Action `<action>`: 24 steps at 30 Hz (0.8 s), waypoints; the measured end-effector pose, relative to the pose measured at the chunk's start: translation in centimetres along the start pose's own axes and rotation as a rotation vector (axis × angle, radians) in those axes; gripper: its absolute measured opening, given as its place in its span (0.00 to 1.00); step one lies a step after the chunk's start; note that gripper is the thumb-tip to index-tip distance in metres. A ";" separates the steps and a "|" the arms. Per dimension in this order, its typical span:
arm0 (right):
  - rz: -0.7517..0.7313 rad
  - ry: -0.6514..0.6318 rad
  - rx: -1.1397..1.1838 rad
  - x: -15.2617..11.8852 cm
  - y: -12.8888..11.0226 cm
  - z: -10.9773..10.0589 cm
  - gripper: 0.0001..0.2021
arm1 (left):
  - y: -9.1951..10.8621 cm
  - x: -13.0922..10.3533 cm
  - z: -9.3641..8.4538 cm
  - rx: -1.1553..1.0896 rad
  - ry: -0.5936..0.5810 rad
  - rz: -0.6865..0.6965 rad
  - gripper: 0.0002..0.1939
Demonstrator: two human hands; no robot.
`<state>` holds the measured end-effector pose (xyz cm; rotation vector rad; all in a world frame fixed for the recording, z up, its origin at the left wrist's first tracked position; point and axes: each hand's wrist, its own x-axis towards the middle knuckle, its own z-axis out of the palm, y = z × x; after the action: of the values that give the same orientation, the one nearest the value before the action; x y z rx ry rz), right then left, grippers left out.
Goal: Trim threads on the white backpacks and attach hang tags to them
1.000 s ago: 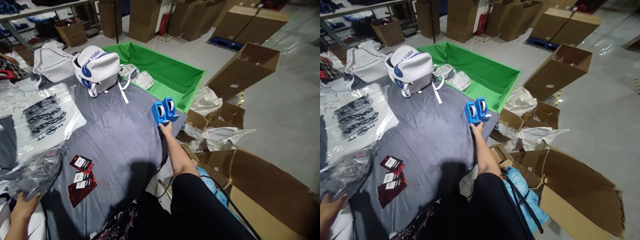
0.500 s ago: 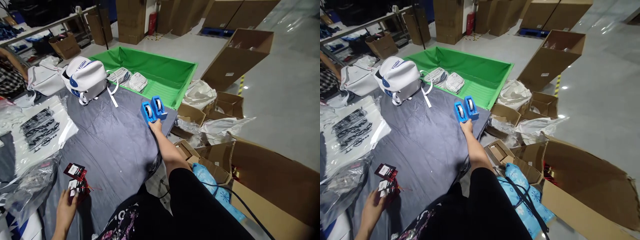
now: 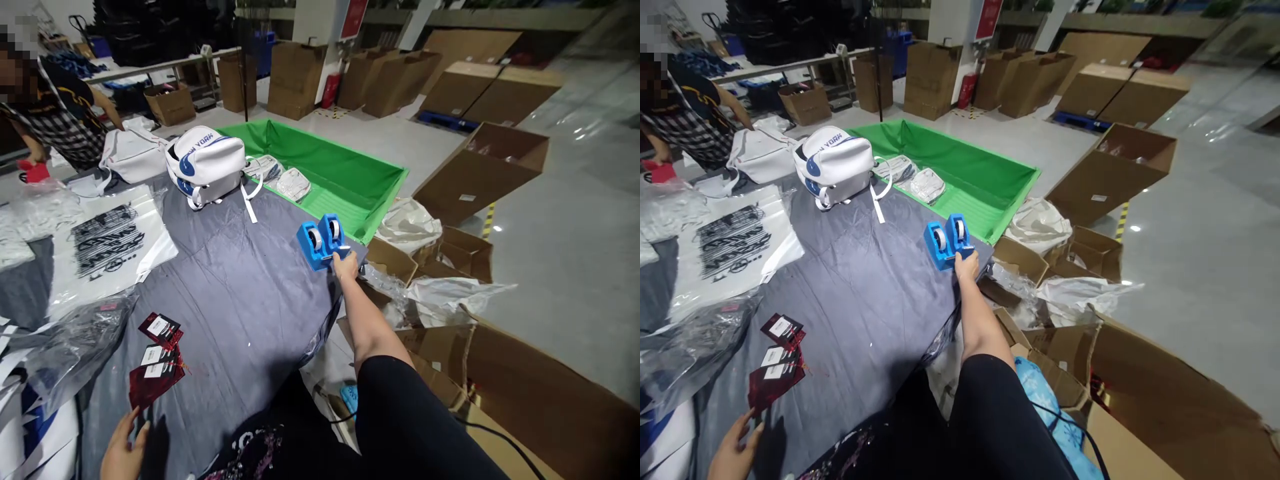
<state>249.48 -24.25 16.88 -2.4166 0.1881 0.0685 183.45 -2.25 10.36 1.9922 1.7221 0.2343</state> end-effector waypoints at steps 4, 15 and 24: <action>-0.002 -0.001 -0.044 3.5 -0.6 -1.4 0.42 | 2.3 -1.0 3.3 -0.119 0.006 -0.080 0.35; -0.123 -0.119 0.008 9.7 4.6 2.2 0.39 | 28.2 -3.1 12.6 -0.209 -0.359 0.093 0.39; -0.519 -0.355 -0.004 13.1 6.2 -1.2 0.48 | 43.4 -0.5 17.1 -0.311 -0.425 0.270 0.32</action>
<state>261.48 -31.19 12.42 -2.3355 -0.5967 0.2553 229.01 -10.54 15.98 1.8712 1.0838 0.1440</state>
